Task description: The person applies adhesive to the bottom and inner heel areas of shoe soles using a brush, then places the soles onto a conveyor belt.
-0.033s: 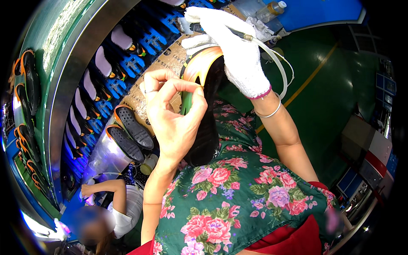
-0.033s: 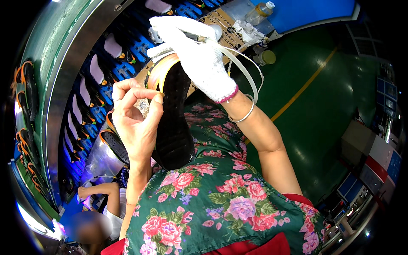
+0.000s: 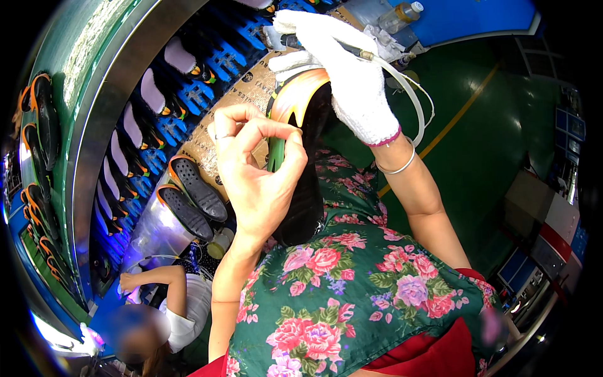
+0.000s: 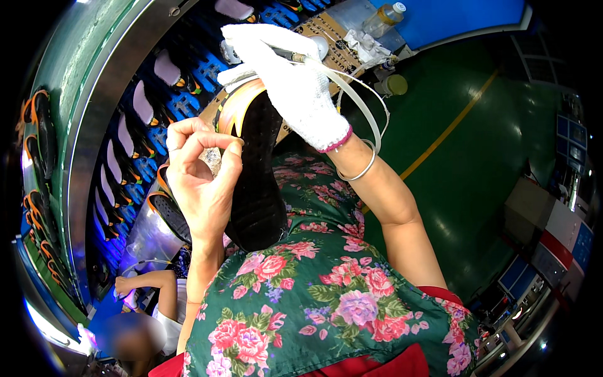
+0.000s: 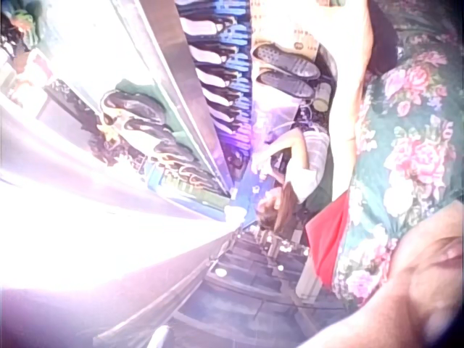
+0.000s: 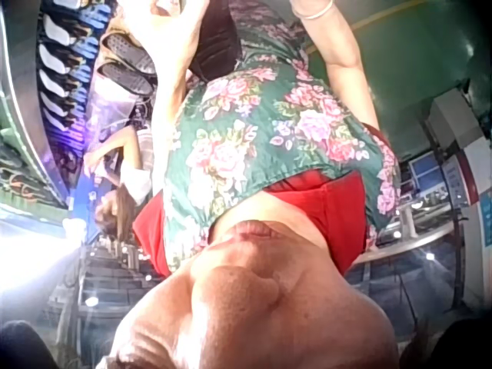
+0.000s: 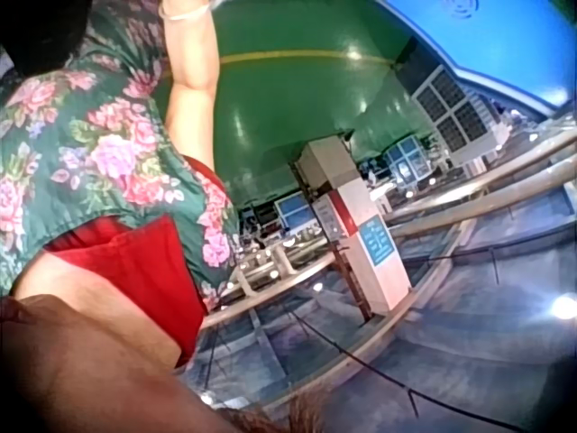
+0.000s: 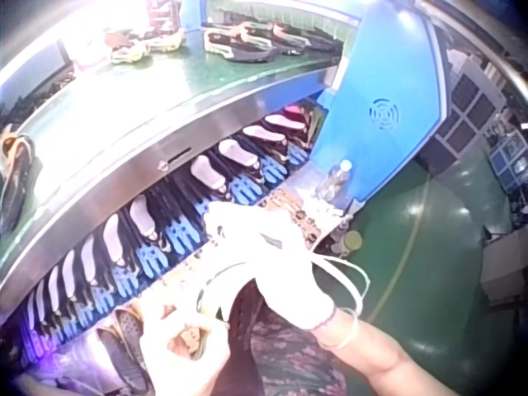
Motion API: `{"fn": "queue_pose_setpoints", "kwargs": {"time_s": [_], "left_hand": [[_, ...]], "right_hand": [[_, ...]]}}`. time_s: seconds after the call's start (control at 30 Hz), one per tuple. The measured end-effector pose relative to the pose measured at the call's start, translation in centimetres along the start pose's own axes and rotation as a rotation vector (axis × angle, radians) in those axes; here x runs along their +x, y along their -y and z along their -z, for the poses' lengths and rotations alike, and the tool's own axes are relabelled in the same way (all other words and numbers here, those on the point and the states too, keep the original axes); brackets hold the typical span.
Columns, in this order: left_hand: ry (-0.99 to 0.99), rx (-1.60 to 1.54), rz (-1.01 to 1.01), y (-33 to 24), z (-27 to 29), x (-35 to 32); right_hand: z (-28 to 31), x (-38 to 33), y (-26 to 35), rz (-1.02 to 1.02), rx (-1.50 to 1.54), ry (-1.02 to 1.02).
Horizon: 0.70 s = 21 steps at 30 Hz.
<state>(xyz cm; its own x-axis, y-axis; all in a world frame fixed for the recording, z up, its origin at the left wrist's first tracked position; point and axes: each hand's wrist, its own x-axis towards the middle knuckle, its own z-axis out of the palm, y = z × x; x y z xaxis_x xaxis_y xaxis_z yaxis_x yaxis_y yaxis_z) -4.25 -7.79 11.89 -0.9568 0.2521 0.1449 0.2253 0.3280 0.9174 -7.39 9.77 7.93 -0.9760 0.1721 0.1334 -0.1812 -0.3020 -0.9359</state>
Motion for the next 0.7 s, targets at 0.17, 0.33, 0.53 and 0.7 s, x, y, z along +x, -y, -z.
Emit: {"fn": "queue_pose_setpoints", "kwargs": {"time_s": [0.17, 0.33, 0.53, 0.7], "left_hand": [[-0.004, -0.049, 0.020, -0.2, 0.5, -0.6], [0.018, -0.046, 0.023, -0.4, 1.4, -0.8], [-0.034, 0.132, -0.059, -0.4, 1.3, -0.6], [0.041, 0.226, -0.056, -0.9, 1.4, -0.2]], "right_hand": [[0.1, -0.1, 0.1, 0.006, -0.064, -0.030], [0.1, 0.0, 0.2, -0.038, 0.017, -0.044], [0.5, 0.1, -0.1, 0.014, -0.204, -0.038], [0.1, 0.0, -0.3, -0.032, -0.084, -0.057]]}}
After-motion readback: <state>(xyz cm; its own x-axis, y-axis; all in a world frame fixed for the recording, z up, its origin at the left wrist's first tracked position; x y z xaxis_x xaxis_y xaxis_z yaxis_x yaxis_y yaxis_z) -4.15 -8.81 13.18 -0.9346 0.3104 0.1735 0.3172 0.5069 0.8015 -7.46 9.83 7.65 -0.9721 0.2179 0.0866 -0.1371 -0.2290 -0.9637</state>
